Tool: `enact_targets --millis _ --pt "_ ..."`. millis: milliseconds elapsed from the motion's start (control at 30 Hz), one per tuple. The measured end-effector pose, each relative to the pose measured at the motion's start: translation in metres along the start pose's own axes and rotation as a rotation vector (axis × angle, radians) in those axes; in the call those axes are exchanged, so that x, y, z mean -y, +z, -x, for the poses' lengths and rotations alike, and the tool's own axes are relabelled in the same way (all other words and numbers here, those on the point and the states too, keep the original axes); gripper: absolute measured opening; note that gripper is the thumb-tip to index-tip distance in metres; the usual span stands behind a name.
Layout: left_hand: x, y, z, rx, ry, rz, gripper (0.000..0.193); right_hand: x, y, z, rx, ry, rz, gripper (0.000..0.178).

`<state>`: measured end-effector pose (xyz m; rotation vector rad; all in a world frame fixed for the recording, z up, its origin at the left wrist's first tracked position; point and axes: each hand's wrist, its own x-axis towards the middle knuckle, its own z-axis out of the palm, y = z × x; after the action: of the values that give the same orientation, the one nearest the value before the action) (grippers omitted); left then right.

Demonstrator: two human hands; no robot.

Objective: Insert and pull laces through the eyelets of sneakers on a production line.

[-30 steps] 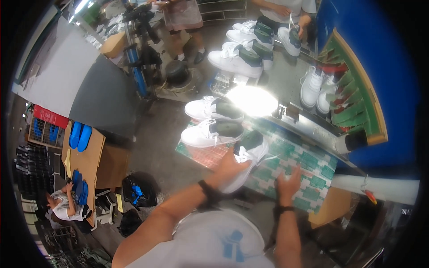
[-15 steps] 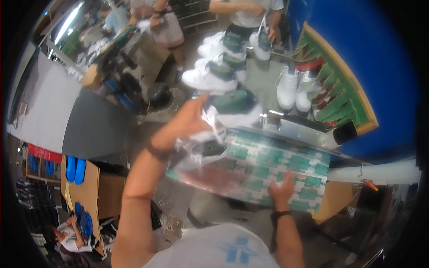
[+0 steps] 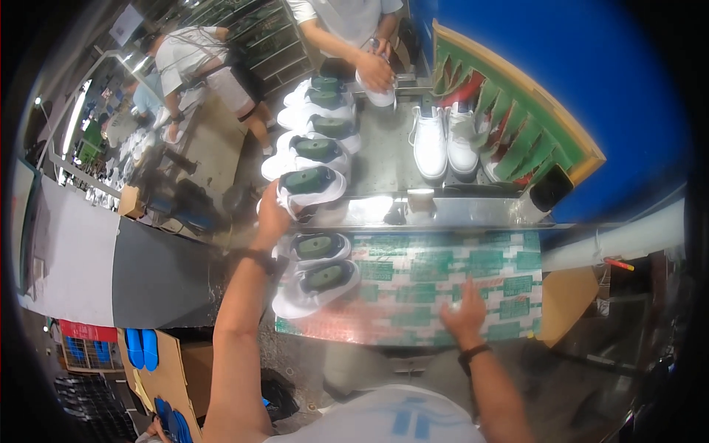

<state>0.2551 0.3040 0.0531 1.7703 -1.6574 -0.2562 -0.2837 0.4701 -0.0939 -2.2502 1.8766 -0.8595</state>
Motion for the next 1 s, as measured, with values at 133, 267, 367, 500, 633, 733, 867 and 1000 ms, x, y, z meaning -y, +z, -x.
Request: enact_targets --millis 133,267,367,500,633,733,867,1000 --pt "0.004 0.006 -0.002 -0.012 -0.150 0.124 0.084 0.002 -0.007 -0.005 0.001 0.013 -0.036 0.102" --pt "-0.022 -0.019 0.002 0.224 -0.185 -0.282 0.086 -0.001 -0.009 -0.006 0.030 0.042 -0.078 0.106" --pt "-0.078 -0.051 -0.012 0.433 -0.211 -0.887 0.069 0.000 -0.008 -0.010 0.058 0.046 -0.074 0.108" --pt "-0.168 0.019 -0.020 0.049 0.315 -0.218 0.031 -0.003 -0.012 -0.009 0.045 0.013 -0.078 0.110" --pt "-0.211 0.149 -0.073 0.409 0.112 -0.018 0.059 -0.006 -0.009 -0.005 0.046 0.012 -0.099 0.110" --pt "-0.195 0.249 -0.135 0.314 0.027 0.133 0.073 -0.004 -0.008 -0.008 0.056 0.034 -0.083 0.108" --pt "-0.157 0.316 -0.211 0.334 -0.060 0.333 0.086 0.000 -0.011 -0.017 0.074 0.015 -0.086 0.103" --pt "-0.145 0.354 -0.220 0.121 -0.154 0.245 0.099 -0.005 -0.011 -0.019 0.010 -0.025 -0.043 0.102"
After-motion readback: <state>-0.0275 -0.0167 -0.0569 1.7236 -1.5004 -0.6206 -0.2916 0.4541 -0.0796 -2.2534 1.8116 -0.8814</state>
